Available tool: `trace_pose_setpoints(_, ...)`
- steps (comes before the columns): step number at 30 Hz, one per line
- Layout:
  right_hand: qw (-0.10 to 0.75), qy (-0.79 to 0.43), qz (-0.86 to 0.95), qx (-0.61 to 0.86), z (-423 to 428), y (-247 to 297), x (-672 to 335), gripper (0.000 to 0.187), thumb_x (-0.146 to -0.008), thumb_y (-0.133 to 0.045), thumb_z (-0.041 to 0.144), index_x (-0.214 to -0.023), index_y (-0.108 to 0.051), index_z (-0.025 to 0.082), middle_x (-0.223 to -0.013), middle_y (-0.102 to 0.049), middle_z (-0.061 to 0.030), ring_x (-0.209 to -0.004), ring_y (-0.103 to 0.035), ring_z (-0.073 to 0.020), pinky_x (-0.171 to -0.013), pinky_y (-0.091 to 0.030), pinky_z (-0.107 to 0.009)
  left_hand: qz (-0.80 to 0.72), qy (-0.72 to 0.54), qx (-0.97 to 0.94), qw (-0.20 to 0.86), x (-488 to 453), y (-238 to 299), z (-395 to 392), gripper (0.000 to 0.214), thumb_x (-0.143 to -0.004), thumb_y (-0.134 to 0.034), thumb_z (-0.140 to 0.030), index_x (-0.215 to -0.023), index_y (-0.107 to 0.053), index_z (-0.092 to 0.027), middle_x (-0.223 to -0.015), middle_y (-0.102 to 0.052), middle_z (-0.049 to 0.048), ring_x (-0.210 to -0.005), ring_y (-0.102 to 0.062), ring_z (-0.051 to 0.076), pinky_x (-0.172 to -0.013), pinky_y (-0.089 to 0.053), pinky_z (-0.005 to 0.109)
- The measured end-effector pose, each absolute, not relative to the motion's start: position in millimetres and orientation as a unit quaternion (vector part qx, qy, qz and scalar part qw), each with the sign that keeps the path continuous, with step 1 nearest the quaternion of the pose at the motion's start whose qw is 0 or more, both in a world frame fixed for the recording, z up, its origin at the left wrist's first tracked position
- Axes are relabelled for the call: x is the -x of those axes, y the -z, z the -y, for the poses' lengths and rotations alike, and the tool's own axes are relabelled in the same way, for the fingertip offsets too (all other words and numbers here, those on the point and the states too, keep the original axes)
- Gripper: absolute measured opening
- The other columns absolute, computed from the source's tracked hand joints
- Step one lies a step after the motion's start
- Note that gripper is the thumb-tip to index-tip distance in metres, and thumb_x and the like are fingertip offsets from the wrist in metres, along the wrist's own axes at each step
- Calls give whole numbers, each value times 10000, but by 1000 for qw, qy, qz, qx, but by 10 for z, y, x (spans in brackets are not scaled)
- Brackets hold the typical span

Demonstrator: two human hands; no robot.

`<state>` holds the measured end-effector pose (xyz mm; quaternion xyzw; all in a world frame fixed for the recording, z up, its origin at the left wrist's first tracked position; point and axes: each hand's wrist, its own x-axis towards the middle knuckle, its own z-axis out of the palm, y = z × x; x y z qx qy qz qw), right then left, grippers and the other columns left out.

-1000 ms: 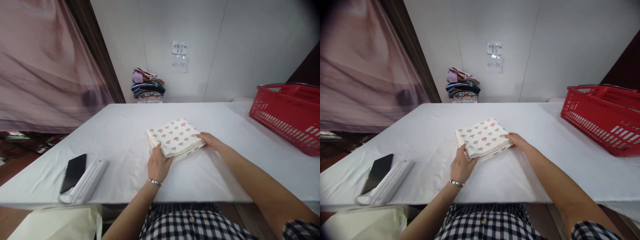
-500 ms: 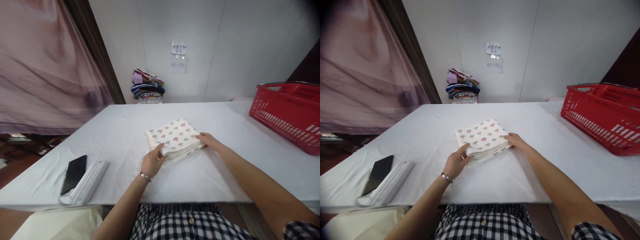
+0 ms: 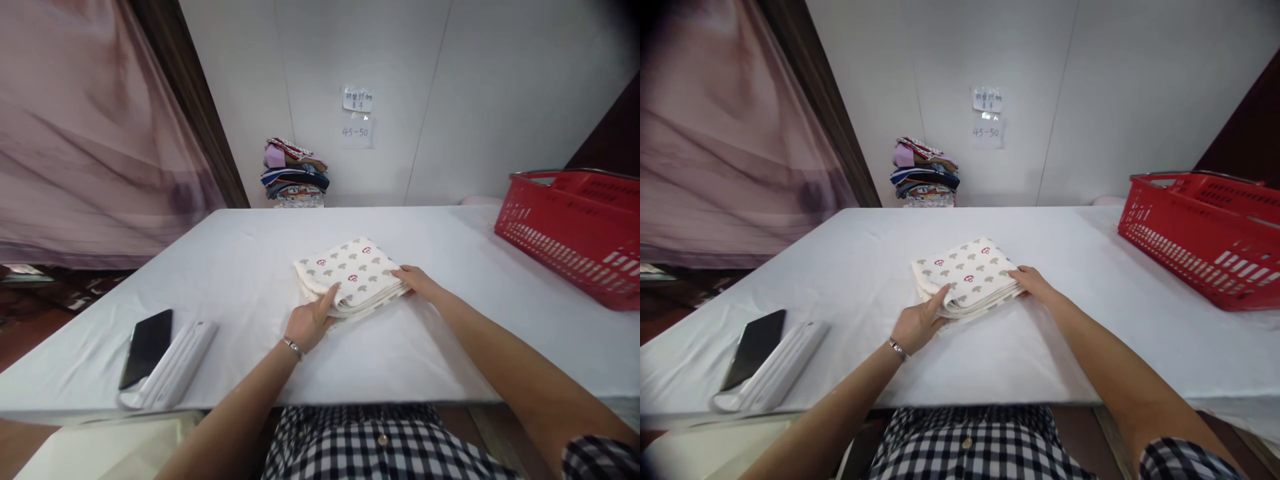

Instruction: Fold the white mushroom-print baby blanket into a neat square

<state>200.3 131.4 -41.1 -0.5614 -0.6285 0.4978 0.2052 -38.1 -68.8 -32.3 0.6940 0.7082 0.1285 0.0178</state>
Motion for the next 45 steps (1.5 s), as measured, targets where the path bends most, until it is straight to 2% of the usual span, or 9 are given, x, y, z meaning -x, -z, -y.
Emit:
trace_pose_setpoints(3, 203, -491, 633, 563, -1308, 407, -1996, 306, -697, -625, 447, -801, -595, 161, -629, -587, -22, -536, -539, -118, -413, -433, -182, -702, -111, -704, -9, 379, 322, 653, 712, -783, -525, -220, -1402, -182, -293, -1038, -637, 58, -819, -619, 202, -627, -422, 249)
trace_pose_setpoints(8, 197, -471, 650, 563, -1282, 395, -2006, 316, -704, -601, 447, -858, -611, 171, -729, -619, -37, -605, -569, -136, -439, -442, -188, -700, -137, -699, -60, 354, 405, 722, 588, -798, -392, -143, -1372, -303, -231, -745, -644, 50, -700, -604, 180, -631, -438, 258)
trace_pose_setpoints(14, 176, -428, 682, 567, -1279, 389, -1992, 308, -730, -565, 452, -871, -624, 184, -781, -634, -37, -638, -576, -149, -482, -433, -205, -703, -97, -703, -37, 316, 498, 862, 565, -809, -371, -158, -1367, -316, -220, -680, -637, 37, -645, -598, 160, -609, -443, 236)
trace_pose_setpoints(19, 187, -311, 739, 567, -1190, 234, -1980, 291, -723, -604, 407, -926, -625, 200, -903, -626, -74, -921, -558, -234, -726, -446, -268, -698, -82, -711, -34, 331, 490, 855, 579, -821, -341, -150, -1391, -257, -217, -695, -648, 42, -633, -607, 171, -582, -436, 249)
trace_pose_setpoints(24, 267, -140, 918, 259, -648, 5, -1742, 416, -821, -525, 412, -1190, -503, 224, -1197, -526, -80, -1121, -457, -221, -957, -346, -338, -708, -134, -693, -19, 322, 513, 841, 641, -803, -379, -153, -1409, -173, -196, -703, -657, 20, -650, -621, 178, -586, -443, 254)
trace_pose_setpoints(28, 226, -146, 960, 82, -260, 8, -1408, 459, -773, -601, 389, -1174, -499, 188, -1148, -543, -94, -1059, -482, -222, -926, -361, -371, -714, -174, -677, -40, 303, 558, 826, 634, -811, -392, -165, -1402, -162, -187, -921, -670, 59, -766, -638, 184, -617, -463, 262)
trace_pose_setpoints(32, 236, -173, 952, 93, -187, 112, -1212, 248, -795, -507, 161, -1037, -552, 179, -953, -589, -60, -909, -525, -185, -826, -402, -332, -719, -190, -666, -62, 307, 579, 827, 674, -788, -425, -150, -1397, -141, -205, -1198, -568, 87, -857, -629, 187, -612, -470, 261)
trace_pose_setpoints(38, 300, -209, 903, 224, -189, 198, -1143, 192, -849, -411, 131, -966, -541, 210, -852, -566, -20, -805, -522, -145, -702, -415, -259, -660, -230, -703, -132, 374, 606, 870, 653, -785, -431, -108, -1375, -162, -189, -947, -666, 21, -710, -628, 156, -581, -459, 259)
trace_pose_setpoints(45, 211, -86, 959, 170, -106, 259, -1078, 186, -866, -429, 173, -992, -564, 197, -953, -560, -55, -885, -509, -172, -706, -422, -286, -618, -237, -719, -213, 383, 556, 915, 544, -760, -479, -85, -1281, -344, -163, -838, -657, 19, -658, -607, 159, -579, -463, 269)
